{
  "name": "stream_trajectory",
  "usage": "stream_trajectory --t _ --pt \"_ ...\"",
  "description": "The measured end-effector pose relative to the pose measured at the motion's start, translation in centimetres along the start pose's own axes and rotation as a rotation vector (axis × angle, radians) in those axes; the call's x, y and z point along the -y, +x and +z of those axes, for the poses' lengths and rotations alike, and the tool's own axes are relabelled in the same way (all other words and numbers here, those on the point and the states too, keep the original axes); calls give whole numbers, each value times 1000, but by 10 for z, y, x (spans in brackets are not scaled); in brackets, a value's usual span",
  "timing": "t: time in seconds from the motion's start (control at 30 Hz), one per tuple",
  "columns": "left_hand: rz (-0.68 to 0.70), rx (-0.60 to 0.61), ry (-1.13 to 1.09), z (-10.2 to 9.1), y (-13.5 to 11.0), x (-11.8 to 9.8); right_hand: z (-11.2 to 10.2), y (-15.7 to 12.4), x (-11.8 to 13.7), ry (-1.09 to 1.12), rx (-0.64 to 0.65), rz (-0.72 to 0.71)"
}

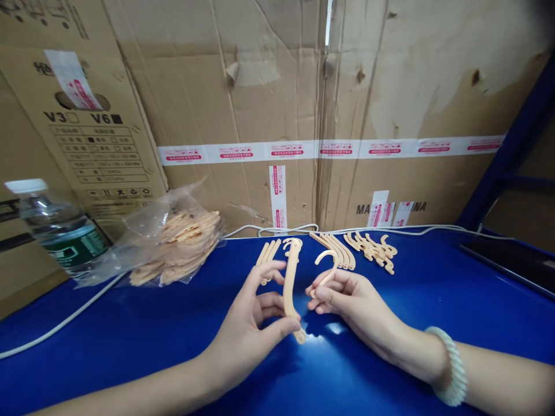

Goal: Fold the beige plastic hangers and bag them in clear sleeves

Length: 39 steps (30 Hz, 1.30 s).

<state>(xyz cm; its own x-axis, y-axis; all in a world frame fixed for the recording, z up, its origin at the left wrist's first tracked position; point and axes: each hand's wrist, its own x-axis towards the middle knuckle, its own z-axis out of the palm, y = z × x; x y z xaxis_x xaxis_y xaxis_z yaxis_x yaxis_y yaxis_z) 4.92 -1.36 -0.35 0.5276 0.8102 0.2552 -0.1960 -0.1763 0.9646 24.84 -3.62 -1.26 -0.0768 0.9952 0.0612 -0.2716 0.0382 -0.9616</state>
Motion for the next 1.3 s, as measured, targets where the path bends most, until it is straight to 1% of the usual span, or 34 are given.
stream_trajectory --t 0.1,0.17,0.33,0.43,0.5,0.6,0.7,0.87,1.1,1.2,1.3 --pt "-108 12 31 -5 -1 1 2 -2 1 -11 -2 15" --pt "-137 25 66 -8 -1 1 3 -3 1 -40 6 11" --pt "-45 -22 79 -10 -2 6 3 -6 2 -184 118 -24" --pt "-21 -70 104 -9 -2 9 2 -6 3 -266 184 -58" --pt "-7 -84 107 -8 -3 9 2 -6 3 -277 223 -54" --pt "26 -68 122 -8 -4 6 2 -5 3 -230 255 -7" --pt "54 -41 188 -8 -7 3 3 -4 4 -209 255 27" --pt "130 -19 322 -8 -10 0 4 -4 2 -208 255 27" --pt "140 3 333 -8 -10 1 3 -3 -4 -230 238 -4" --pt "110 7 359 -6 -10 0 3 -4 -5 -236 227 -5" --pt "12 -9 359 -4 -10 -2 4 -4 -6 -242 210 -10"
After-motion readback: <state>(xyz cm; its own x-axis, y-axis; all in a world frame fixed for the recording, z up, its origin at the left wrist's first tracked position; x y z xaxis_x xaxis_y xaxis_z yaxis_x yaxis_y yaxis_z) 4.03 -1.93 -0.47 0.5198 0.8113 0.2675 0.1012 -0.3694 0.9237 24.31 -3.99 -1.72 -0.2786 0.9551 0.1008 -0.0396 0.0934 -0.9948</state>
